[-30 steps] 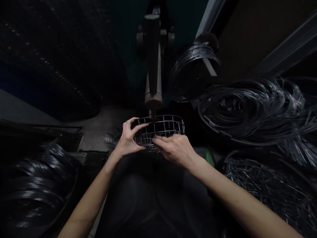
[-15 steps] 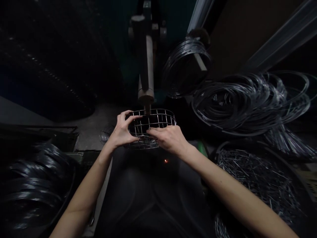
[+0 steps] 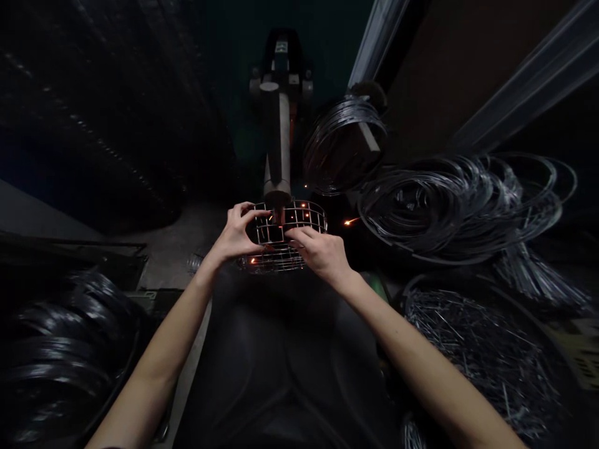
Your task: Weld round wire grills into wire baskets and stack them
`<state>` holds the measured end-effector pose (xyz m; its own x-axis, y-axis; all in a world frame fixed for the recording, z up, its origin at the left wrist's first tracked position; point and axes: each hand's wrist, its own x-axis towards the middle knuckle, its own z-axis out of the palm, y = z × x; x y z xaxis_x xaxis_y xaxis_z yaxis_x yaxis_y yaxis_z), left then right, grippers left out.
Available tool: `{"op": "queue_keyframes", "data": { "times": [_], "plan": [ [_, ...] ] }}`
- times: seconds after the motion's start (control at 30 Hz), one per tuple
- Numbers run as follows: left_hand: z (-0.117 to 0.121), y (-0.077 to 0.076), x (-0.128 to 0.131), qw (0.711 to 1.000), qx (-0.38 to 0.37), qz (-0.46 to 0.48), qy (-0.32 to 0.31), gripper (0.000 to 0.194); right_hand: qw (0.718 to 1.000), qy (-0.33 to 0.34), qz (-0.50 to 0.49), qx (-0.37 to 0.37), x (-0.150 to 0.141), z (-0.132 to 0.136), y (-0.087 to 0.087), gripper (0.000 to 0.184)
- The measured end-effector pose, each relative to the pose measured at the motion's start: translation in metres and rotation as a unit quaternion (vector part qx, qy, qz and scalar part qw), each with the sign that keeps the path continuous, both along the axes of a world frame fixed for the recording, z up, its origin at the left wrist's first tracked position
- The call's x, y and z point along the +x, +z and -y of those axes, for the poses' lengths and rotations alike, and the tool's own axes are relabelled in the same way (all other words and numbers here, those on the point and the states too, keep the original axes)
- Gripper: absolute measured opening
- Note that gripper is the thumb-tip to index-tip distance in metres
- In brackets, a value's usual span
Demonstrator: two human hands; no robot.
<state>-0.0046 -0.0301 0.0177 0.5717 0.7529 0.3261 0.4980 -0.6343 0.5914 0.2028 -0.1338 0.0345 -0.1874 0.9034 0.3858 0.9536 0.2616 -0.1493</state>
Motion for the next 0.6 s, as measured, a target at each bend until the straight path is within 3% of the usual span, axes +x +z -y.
{"op": "queue_keyframes", "data": {
  "times": [0.13,0.4,0.5,0.6],
  "plan": [
    [-0.002,-0.002,-0.002,0.999,-0.024,0.003,0.026,0.079,0.998,-0.041,-0.032,0.023,0.003,-0.002,-0.001,0.019],
    [-0.032,-0.001,0.006,0.998,-0.041,0.005,0.047,0.075,0.995,-0.061,-0.082,0.013,0.006,-0.038,-0.003,0.019],
    [-0.034,-0.001,0.007,0.998,-0.042,0.008,0.046,0.078,0.992,-0.072,-0.102,0.024,0.006,-0.030,0.004,0.023],
    [-0.026,-0.008,-0.007,0.997,-0.057,0.027,0.041,0.103,0.983,-0.077,-0.168,0.021,0.011,0.002,0.018,0.027]
  ]
}}
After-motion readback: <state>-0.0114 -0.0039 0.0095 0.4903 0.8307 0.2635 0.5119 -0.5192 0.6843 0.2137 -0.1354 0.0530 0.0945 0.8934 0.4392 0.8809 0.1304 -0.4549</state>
